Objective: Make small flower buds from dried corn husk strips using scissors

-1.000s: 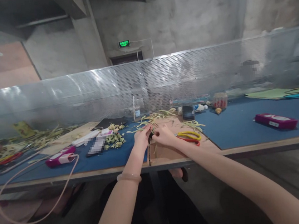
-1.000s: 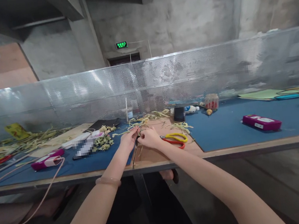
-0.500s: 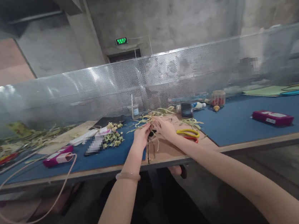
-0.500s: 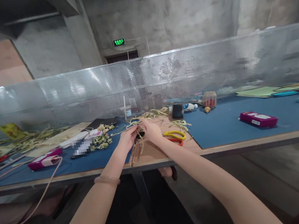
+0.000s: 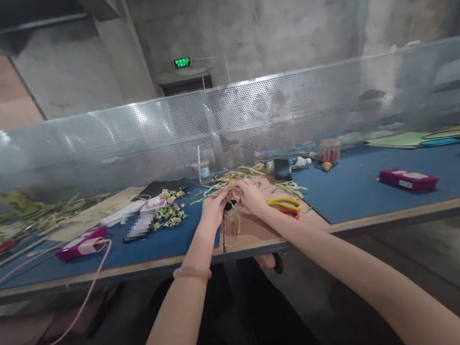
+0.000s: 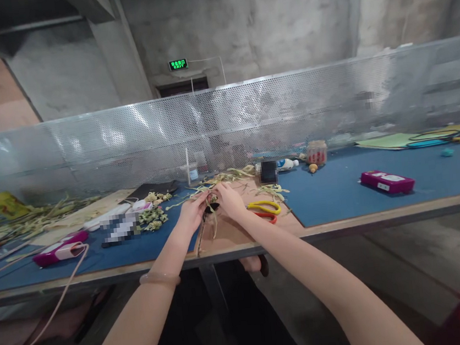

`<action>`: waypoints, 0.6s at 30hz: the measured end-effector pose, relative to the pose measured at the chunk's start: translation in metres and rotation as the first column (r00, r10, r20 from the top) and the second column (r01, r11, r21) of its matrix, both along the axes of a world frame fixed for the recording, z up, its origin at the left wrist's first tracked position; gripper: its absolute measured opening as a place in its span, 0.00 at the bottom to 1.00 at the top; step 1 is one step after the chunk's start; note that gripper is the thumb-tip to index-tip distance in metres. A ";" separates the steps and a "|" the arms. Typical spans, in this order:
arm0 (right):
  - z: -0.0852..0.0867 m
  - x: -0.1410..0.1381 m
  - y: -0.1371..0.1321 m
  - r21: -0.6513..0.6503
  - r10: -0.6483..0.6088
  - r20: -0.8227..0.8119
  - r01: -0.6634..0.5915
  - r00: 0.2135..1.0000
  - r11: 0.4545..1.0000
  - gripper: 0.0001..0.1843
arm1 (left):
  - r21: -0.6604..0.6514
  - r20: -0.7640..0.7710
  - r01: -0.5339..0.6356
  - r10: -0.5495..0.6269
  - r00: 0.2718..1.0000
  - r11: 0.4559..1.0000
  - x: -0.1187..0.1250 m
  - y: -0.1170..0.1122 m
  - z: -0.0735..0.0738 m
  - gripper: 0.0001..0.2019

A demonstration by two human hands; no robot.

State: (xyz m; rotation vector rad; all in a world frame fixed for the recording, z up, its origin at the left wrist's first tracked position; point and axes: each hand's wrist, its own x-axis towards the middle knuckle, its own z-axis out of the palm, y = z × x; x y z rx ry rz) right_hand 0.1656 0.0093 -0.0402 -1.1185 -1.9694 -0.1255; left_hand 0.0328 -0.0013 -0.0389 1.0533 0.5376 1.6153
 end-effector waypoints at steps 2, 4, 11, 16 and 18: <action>0.000 0.000 0.000 0.013 -0.009 -0.001 0.009 1.000 1.000 0.13 | 0.001 -0.010 -0.001 0.001 1.000 1.000 0.001 0.000 0.000 0.06; 0.000 0.001 -0.001 0.022 -0.024 0.000 0.024 1.000 0.999 0.13 | -0.001 -0.016 -0.006 0.006 1.000 1.000 0.002 0.000 0.000 0.05; 0.001 0.001 -0.008 0.040 -0.105 -0.002 0.105 0.994 0.994 0.12 | -0.008 -0.009 -0.037 0.037 0.999 0.999 0.004 -0.004 0.003 0.07; 0.005 0.001 -0.009 0.050 -0.135 -0.024 0.136 0.991 0.989 0.14 | 0.004 0.006 -0.055 0.055 0.998 0.998 0.003 -0.005 0.005 0.06; 0.009 0.002 -0.009 0.062 -0.130 -0.040 0.133 0.991 0.989 0.15 | 0.002 0.033 -0.088 0.088 0.996 0.996 0.002 -0.004 0.005 0.05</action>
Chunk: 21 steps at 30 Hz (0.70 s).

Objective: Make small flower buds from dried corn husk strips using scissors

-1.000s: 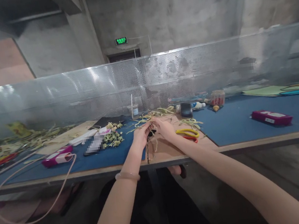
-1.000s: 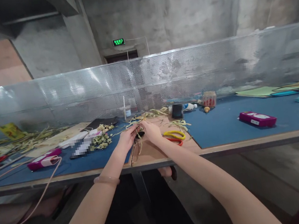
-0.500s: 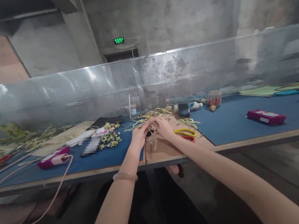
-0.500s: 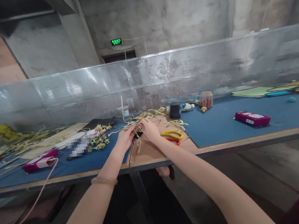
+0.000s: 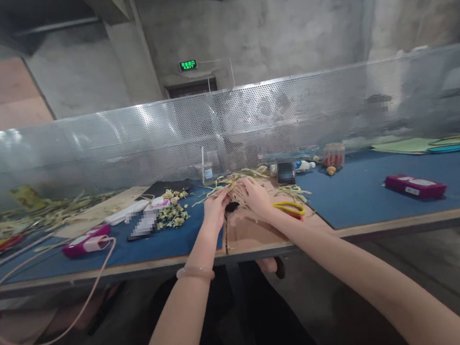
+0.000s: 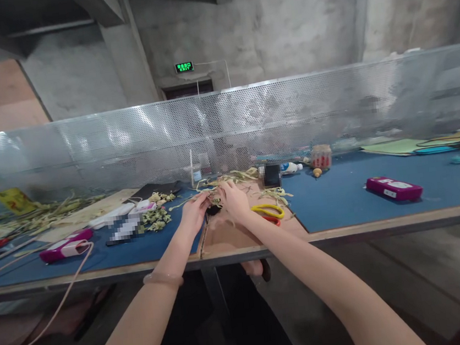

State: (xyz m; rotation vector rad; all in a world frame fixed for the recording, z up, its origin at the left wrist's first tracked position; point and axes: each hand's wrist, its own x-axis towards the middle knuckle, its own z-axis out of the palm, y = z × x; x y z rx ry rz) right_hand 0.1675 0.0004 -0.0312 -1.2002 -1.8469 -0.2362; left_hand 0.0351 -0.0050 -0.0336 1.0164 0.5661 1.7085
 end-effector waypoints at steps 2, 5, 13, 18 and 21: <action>0.005 0.002 0.002 0.006 0.026 0.040 -0.026 0.999 1.000 0.18 | -0.006 0.027 -0.039 0.039 0.999 0.999 -0.001 0.002 0.000 0.04; 0.011 0.005 0.008 -0.004 0.152 0.275 -0.158 0.949 0.988 0.19 | -0.016 0.041 -0.087 0.087 0.995 0.996 -0.003 0.005 0.000 0.04; 0.007 0.001 0.017 -0.041 0.305 0.527 -0.334 0.794 0.942 0.10 | -0.019 -0.055 -0.172 0.171 0.984 0.985 -0.006 0.015 -0.008 0.05; 0.000 0.006 0.015 -0.056 0.307 0.551 -0.332 0.776 0.941 0.12 | -0.023 -0.133 -0.225 0.220 0.966 0.974 -0.006 0.019 -0.013 0.04; -0.001 0.006 0.015 -0.073 0.314 0.551 -0.331 0.773 0.941 0.11 | -0.025 -0.170 -0.242 0.235 0.957 0.970 -0.007 0.021 -0.015 0.04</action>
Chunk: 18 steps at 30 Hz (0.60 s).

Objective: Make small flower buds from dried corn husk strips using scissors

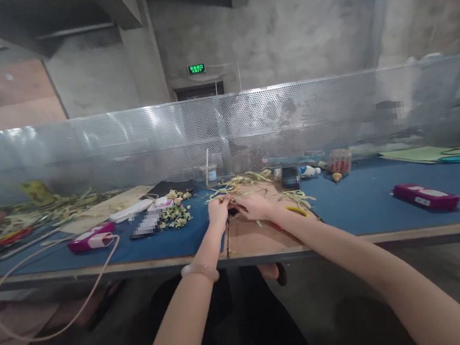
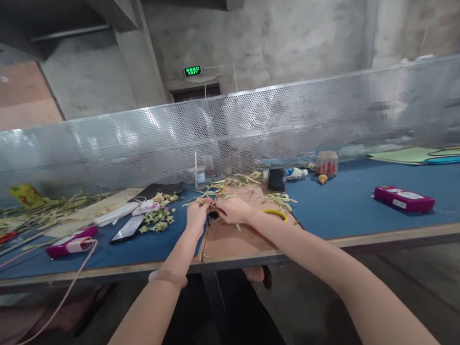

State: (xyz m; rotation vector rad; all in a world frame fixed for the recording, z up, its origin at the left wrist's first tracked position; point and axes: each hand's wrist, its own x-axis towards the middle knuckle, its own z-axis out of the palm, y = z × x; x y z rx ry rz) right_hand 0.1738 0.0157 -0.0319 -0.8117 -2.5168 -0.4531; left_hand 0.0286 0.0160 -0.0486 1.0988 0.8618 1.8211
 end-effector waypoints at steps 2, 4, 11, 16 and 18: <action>0.000 0.000 0.000 -0.010 0.002 -0.002 -0.002 1.000 1.000 0.11 | -0.004 -0.022 -0.009 0.009 1.000 1.000 0.000 0.001 -0.001 0.05; 0.000 0.000 0.000 -0.019 0.003 -0.016 -0.004 1.000 1.000 0.11 | -0.003 -0.038 -0.019 0.019 0.999 1.000 -0.001 0.003 -0.001 0.05; -0.003 0.003 0.002 -0.092 0.023 -0.132 -0.035 0.991 0.995 0.08 | -0.004 -0.099 -0.028 0.027 0.995 1.000 -0.002 0.005 -0.004 0.04; -0.001 0.006 0.004 -0.136 -0.039 -0.387 -0.015 0.921 0.991 0.14 | -0.007 -0.171 0.045 -0.046 0.984 0.999 0.000 0.004 -0.006 0.05; 0.002 0.006 0.007 -0.168 -0.057 -0.481 -0.028 0.875 0.985 0.16 | -0.012 -0.198 0.085 -0.086 0.976 0.996 0.001 0.004 -0.006 0.06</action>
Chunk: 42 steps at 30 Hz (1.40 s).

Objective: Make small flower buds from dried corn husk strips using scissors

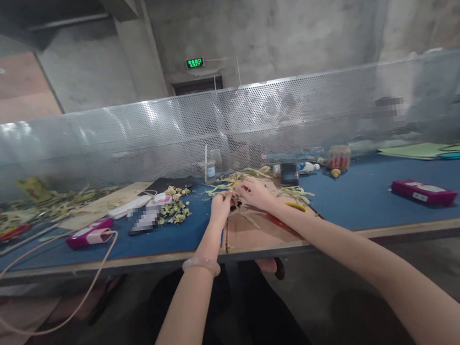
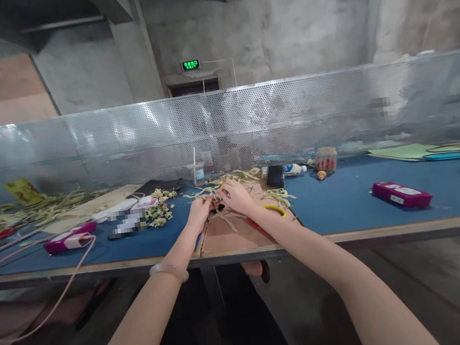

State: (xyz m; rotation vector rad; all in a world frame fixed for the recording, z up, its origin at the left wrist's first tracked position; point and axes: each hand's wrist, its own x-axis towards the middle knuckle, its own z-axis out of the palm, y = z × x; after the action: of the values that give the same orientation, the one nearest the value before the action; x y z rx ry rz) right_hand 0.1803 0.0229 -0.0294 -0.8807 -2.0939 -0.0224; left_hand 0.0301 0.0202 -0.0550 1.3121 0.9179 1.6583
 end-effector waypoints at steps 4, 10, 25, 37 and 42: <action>0.003 0.001 0.010 -0.149 0.101 -0.128 -0.120 0.987 0.982 0.19 | -0.007 -0.048 0.084 -0.084 0.995 0.996 0.004 -0.001 0.000 0.10; -0.003 0.002 0.023 -0.341 0.258 -0.326 -0.368 0.909 0.865 0.20 | -0.023 -0.117 0.211 -0.213 0.970 0.977 0.006 -0.007 0.003 0.14; -0.008 0.003 0.025 -0.465 0.225 -0.482 -0.465 0.846 0.753 0.15 | -0.069 -0.228 0.300 -0.308 0.924 0.951 0.002 -0.011 0.000 0.09; -0.016 -0.004 0.016 -0.526 0.170 -0.471 -0.431 0.866 0.734 0.13 | -0.107 -0.136 0.200 -0.213 0.967 0.974 0.007 -0.017 0.003 0.10; -0.010 -0.005 0.020 -0.472 0.154 -0.578 -0.483 0.801 0.737 0.10 | -0.088 -0.132 0.143 -0.153 0.979 0.986 0.006 -0.019 0.001 0.09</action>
State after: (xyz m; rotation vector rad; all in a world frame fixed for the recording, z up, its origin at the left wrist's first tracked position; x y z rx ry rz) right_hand 0.1758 0.0432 -0.0391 -0.7335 -1.7129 1.0280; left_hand 0.0361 0.0016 -0.0538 1.4202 0.9322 1.4184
